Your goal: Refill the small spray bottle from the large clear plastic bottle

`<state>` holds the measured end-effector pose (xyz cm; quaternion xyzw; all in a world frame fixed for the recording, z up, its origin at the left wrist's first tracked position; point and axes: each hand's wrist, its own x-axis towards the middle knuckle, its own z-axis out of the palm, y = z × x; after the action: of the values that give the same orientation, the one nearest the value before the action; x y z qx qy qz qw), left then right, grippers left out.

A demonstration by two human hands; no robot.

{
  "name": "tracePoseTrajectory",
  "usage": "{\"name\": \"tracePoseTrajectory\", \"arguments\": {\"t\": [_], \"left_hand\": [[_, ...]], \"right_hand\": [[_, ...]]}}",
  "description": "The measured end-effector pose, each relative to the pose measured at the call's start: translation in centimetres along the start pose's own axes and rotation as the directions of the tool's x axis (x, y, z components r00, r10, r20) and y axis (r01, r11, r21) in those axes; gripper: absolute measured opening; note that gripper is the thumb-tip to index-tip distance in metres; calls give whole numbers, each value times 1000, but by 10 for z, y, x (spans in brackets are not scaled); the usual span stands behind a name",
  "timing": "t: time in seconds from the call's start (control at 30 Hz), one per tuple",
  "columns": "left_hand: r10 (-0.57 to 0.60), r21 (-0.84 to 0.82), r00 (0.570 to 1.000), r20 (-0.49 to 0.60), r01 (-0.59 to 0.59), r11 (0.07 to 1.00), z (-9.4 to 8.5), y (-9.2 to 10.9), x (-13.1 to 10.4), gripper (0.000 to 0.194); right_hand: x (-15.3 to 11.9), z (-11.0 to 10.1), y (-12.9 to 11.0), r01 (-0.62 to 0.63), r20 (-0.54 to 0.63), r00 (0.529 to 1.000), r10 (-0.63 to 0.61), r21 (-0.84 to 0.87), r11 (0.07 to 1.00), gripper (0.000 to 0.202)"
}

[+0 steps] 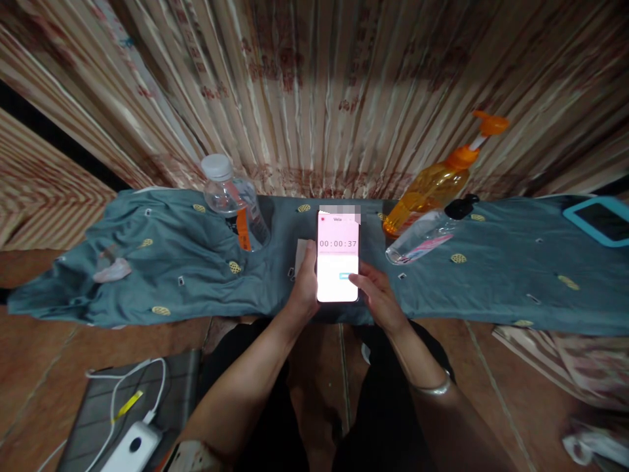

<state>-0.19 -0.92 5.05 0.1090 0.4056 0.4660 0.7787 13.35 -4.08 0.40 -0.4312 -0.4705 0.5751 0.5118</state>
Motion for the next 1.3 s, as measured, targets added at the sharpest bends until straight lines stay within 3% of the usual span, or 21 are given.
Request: {"name": "tracePoseTrajectory", "arguments": {"t": [0.23,0.43,0.8,1.13,1.3], "left_hand": [[10,11,1000,20,-10,1000,-2,-1,1,69],[40,25,998,40,-41,999,-8,-1,0,63],[23,17,999,42,-24,1000,-12,-9,2,61],[57,245,997,45,-66,967,-13,-32,1,64],[64,282,998,18,-66,957,-15,-37,1,59]], "right_hand": [[0,5,-5,14,-35,999,-15,-13,1000,41],[0,-5,5,62,-113,991,-68,-58,996,43],[3,-12,-6,188,-352,909,-224,-133,973,35],[6,-8,-11,135,-284,948,-141,-42,990,39],[5,-8,-13,98,-284,953,-107,-46,994,42]]}}
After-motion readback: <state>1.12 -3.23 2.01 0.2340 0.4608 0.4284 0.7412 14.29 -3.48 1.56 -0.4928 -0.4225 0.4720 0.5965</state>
